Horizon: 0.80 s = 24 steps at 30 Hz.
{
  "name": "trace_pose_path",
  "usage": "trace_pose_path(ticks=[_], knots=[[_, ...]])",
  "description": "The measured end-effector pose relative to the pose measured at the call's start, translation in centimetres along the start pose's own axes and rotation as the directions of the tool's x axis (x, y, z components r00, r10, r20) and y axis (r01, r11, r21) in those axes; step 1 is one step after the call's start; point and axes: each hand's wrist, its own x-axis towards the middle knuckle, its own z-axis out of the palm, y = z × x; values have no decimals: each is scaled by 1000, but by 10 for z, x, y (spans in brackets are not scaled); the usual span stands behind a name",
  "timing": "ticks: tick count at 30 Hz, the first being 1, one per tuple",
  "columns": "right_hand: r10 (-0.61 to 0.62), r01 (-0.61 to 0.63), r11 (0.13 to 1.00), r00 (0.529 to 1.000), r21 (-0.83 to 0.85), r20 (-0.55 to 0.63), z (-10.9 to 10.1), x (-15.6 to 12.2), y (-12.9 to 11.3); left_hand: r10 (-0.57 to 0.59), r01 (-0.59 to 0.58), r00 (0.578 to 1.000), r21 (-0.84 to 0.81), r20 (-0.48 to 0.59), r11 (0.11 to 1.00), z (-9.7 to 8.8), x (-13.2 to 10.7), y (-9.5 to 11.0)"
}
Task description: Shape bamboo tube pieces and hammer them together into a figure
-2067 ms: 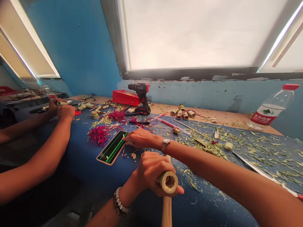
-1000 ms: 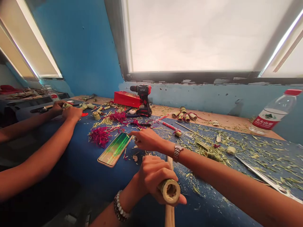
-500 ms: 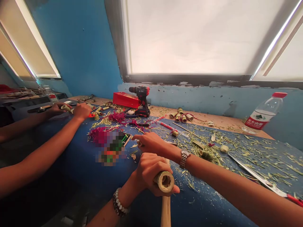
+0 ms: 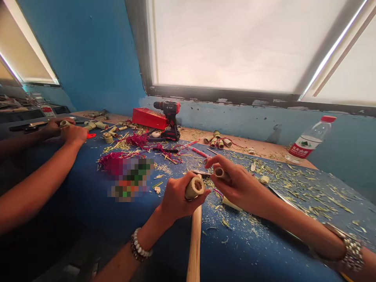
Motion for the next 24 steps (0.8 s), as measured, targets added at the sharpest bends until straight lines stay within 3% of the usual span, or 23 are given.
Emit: trace_pose_path(ticks=[2,6,11,15,19,21,24], knots=[[-29,28,997,1000,67,10,10,10,-1,129,-136,988,-82,-78,987,0,-3,-1],[-150,136,980,985,148,90,52,55,-3,408,-435,890,-109,-204,894,-1,-10,-2],[-266,225,951,944,212,193,105,101,-13,408,-452,864,-98,-295,887,-3,-9,-3],[-286,242,948,932,208,221,124,113,-17,484,-514,843,-85,-234,854,3,-10,-5],[-246,214,958,955,192,166,117,112,-12,434,-466,871,-109,-231,878,5,-13,-9],[-185,166,969,978,184,92,99,104,-7,342,-372,915,-118,-214,921,4,-12,-10],[-112,97,978,991,184,76,58,77,1,186,-192,978,-55,-96,980,1,-7,-7]])
